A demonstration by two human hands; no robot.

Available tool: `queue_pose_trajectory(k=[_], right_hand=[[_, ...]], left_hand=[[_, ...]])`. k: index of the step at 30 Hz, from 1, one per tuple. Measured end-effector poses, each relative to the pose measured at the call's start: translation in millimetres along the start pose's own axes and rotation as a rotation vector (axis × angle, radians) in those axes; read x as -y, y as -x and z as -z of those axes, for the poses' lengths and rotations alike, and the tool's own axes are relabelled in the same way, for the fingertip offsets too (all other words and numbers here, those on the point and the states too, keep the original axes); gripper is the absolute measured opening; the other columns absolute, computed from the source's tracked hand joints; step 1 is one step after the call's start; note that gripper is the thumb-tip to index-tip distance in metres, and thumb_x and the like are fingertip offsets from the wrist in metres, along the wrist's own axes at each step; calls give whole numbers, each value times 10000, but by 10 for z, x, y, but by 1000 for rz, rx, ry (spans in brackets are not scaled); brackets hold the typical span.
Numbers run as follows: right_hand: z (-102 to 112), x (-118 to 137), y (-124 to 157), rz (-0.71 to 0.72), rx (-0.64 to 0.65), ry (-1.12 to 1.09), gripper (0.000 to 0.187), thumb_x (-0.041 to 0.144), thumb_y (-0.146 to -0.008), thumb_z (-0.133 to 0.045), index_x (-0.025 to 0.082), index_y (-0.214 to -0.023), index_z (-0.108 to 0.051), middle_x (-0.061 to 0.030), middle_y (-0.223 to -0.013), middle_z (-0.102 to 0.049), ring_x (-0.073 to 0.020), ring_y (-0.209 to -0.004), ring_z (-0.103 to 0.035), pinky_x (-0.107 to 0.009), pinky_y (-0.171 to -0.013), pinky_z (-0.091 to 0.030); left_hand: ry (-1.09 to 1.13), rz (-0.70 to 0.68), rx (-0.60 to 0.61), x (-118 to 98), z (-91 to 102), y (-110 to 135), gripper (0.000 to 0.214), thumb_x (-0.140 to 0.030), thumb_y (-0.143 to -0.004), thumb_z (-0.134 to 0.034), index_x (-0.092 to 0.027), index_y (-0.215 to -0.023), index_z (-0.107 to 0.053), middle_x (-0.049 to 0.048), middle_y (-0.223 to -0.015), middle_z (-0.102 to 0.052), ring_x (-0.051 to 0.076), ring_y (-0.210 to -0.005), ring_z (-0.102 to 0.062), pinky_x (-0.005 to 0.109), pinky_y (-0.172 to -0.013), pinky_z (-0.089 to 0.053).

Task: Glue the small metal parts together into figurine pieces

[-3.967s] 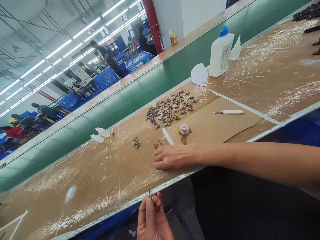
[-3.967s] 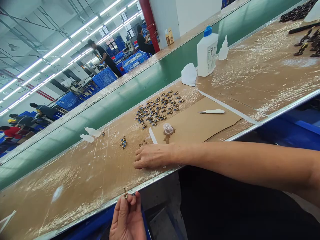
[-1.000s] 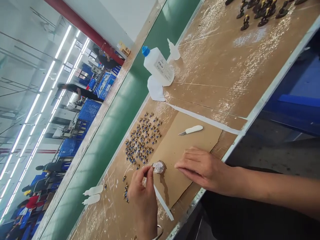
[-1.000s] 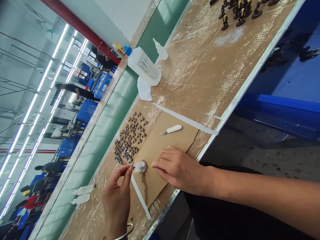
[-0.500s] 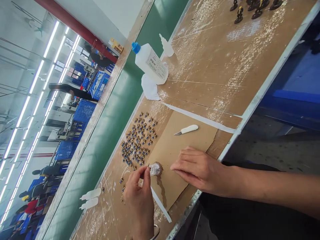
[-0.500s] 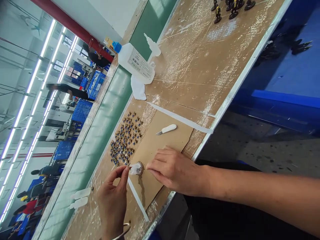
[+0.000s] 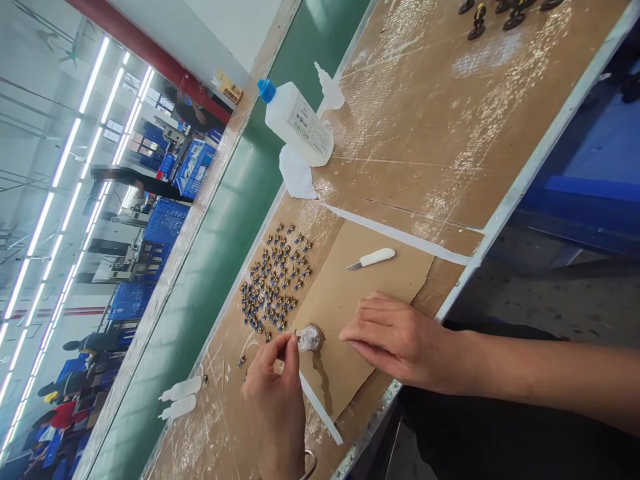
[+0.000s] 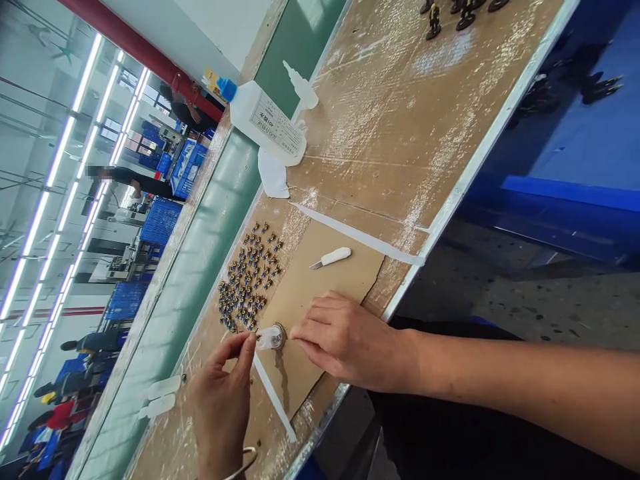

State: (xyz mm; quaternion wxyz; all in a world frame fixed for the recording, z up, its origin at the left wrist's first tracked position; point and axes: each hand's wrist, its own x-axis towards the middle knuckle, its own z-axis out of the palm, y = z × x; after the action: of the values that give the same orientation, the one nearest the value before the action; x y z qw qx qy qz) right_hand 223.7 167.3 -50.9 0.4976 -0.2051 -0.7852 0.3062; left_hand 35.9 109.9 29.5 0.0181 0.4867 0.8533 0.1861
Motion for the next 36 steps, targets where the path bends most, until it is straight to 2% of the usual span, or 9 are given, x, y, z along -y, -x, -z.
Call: queue_pose_trajectory(k=[8,13,16,19,23,28,32,36], right_hand=[[3,4,-3,5,-12,-13,143,132,-887,-471,121,-895,-614,-29,-683,-550,-121,-663,-467,-271,-675,-357],[-1,-6,6,0,-22,-8,152,133,-894,-461,131,-905,-612,-27,-693,-557,-117,-667,-478,-272,-681,-357],[-12,-22,21,17,-30,-16,148,143,-899,-461,131,-927,-606,-31,-704,-565,-119,-679,-495,-274,-693,-365],[-18,-36,34,32,-36,-31,132,133,-887,-480,134,-940,-601,-34,-712,-581,-124,-680,-511,-277,-695,-376],[-14,-46,49,33,-14,-46,138,123,-865,-509,150,-964,-601,-41,-738,-607,-139,-700,-542,-303,-724,-408],[0,-43,68,56,24,-49,193,105,-844,-534,184,-1008,-598,-43,-738,-603,-154,-694,-550,-328,-707,-429],[7,-26,65,131,33,-23,263,91,-833,-550,214,-1065,-576,-28,-728,-596,-150,-673,-544,-322,-667,-430],[-54,66,106,180,89,-37,289,66,-824,-558,205,-1076,-574,-37,-757,-609,-149,-709,-554,-312,-687,-436]], left_hand=[[29,34,-10,-44,15,7,314,-523,-668,-627,-232,-744,-718,24,-718,-704,210,-705,-640,316,-698,-443],[274,247,-10,-33,68,111,364,-522,-605,-699,-194,-760,-720,36,-738,-707,204,-737,-632,301,-705,-460],[459,373,-42,33,105,220,370,-488,-574,-748,-174,-768,-715,19,-711,-692,156,-707,-609,254,-691,-459],[586,417,-114,165,122,362,333,-444,-575,-770,-164,-745,-708,-2,-672,-665,114,-694,-589,211,-702,-455],[765,508,-253,454,123,625,325,-394,-571,-792,-169,-788,-704,1,-700,-675,104,-699,-599,215,-718,-480],[722,626,-441,883,118,1041,318,-383,-553,-806,-200,-792,-703,-13,-773,-692,108,-770,-624,206,-757,-490],[683,660,-424,1131,70,1287,294,-396,-584,-785,-222,-808,-708,-27,-788,-695,105,-777,-619,187,-751,-481],[622,653,-376,1190,12,1352,300,-408,-605,-766,-212,-826,-711,-14,-822,-702,126,-815,-616,207,-794,-468]])
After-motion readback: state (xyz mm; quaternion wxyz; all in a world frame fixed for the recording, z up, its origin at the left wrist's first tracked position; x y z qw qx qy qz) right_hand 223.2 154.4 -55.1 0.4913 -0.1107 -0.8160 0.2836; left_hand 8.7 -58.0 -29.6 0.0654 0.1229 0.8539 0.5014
